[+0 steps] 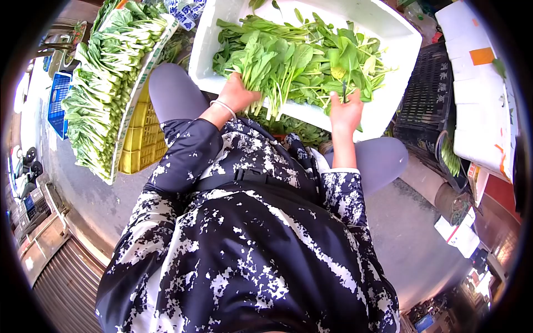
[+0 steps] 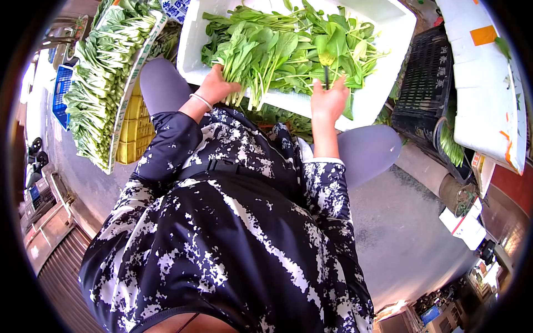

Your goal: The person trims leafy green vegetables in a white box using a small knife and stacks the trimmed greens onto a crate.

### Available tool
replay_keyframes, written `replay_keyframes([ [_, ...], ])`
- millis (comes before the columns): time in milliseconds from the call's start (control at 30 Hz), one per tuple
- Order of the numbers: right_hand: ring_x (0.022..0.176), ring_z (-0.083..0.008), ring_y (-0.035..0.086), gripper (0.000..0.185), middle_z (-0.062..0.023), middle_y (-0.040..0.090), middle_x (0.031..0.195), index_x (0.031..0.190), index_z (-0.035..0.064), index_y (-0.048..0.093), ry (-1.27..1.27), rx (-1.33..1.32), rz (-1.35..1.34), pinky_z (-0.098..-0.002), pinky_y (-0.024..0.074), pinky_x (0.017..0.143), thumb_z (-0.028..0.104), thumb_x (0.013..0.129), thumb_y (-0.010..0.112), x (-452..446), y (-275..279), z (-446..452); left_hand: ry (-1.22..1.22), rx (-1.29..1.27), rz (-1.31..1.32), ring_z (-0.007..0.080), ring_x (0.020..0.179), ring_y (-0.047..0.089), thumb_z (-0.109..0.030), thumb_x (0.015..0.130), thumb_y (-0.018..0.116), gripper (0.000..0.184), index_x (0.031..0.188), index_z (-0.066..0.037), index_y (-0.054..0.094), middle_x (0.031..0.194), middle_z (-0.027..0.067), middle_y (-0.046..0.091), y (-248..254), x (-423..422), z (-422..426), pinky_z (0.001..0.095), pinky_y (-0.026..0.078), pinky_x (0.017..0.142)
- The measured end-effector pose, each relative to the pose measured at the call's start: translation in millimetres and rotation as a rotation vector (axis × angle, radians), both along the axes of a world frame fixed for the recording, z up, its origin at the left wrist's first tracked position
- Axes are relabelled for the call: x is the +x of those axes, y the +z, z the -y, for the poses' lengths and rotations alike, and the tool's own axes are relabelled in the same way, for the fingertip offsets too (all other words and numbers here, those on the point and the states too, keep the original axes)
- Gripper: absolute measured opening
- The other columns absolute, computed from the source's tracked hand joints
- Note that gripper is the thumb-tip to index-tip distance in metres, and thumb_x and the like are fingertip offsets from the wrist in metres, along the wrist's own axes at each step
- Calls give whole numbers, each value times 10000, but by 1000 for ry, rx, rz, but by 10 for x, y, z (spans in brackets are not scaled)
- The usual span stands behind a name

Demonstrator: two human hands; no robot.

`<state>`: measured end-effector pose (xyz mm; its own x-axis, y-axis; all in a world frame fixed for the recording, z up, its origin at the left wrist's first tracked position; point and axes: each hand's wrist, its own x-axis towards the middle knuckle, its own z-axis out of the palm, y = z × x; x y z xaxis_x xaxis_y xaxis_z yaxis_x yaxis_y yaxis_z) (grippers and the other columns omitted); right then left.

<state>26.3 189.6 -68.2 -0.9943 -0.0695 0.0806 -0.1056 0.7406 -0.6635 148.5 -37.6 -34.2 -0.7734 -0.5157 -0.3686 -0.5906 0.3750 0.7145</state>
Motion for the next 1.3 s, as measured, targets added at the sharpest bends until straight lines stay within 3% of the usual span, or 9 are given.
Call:
replay_keyframes([
  [233, 497, -93, 528, 421, -46, 569, 622, 823, -20, 593, 432, -130, 953, -230, 354, 394, 382, 748, 693, 43, 140, 722, -191, -48, 161, 226, 622, 625, -207, 649, 727, 482, 968, 71, 497, 701, 156, 609, -123, -73, 151, 318, 511, 520],
  [300, 486, -67, 511, 395, -27, 550, 625, 805, 5, 565, 500, -61, 1130, -186, 286, 345, 366, 736, 708, -60, 152, 860, -66, 459, 318, 196, 578, 619, -185, 687, 713, 431, 983, 48, 502, 746, 152, 617, -114, -116, 175, 302, 506, 438],
  [467, 492, -43, 484, 217, -8, 558, 666, 876, 44, 565, 547, -428, 1281, -158, 248, 323, 197, 778, 683, -36, 184, 949, 71, 730, 188, 169, 761, 626, -88, 749, 685, 404, 1101, -27, 495, 936, 87, 617, -37, -96, 68, 295, 533, 617],
  [700, 633, -97, 537, 191, -54, 601, 811, 904, -6, 568, 681, -537, 665, -226, 426, 572, 139, 798, 632, -289, 821, 902, -292, 154, -450, 137, 894, 571, -84, 765, 650, 410, 1139, -14, 496, 992, 82, 609, 236, -465, 105, 293, 473, 803],
  [800, 598, -100, 513, 197, -29, 581, 705, 964, -5, 575, 587, -436, 616, -233, 400, 553, 92, 793, 565, -232, 529, 874, -276, -102, -300, 319, 972, 557, -226, 703, 687, 510, 1145, -58, 497, 1038, 184, 574, -165, -537, -7, 376, 445, 844],
  [1033, 388, -20, 333, 80, -1, 527, 642, 903, 66, 587, 554, -638, 717, -179, 192, 328, 121, 845, 581, -201, 69, 851, -159, 125, -305, 391, 898, 566, -155, 760, 632, 469, 1138, -4, 400, 962, 256, 573, -101, -390, -130, 411, 452, 782],
  [1067, 622, -56, 471, 102, 13, 572, 781, 938, 19, 596, 521, -631, 782, -186, 364, 539, 38, 841, 571, -200, 390, 985, -176, 158, -344, 407, 897, 558, -127, 772, 611, 599, 1265, -15, 289, 955, 276, 565, -40, -414, -24, 417, 450, 783],
  [1100, 393, -17, 331, 94, 8, 521, 635, 890, 52, 588, 616, -624, 664, -179, 190, 330, 136, 847, 588, -208, 512, 1140, -138, 137, -356, 407, 897, 558, -127, 772, 611, 599, 1265, -15, 289, 955, 276, 565, 146, -337, 111, 417, 450, 783],
  [1300, 470, -34, 388, 84, 16, 511, 642, 858, 24, 582, 1125, -510, 548, -188, 279, 419, 103, 831, 590, 534, 1743, 2663, 315, -40, -702, 350, 1089, 506, -13, 779, 537, 941, 1378, -88, -185, 1285, 296, 366, 1374, 800, 905, 335, 399, 910],
])
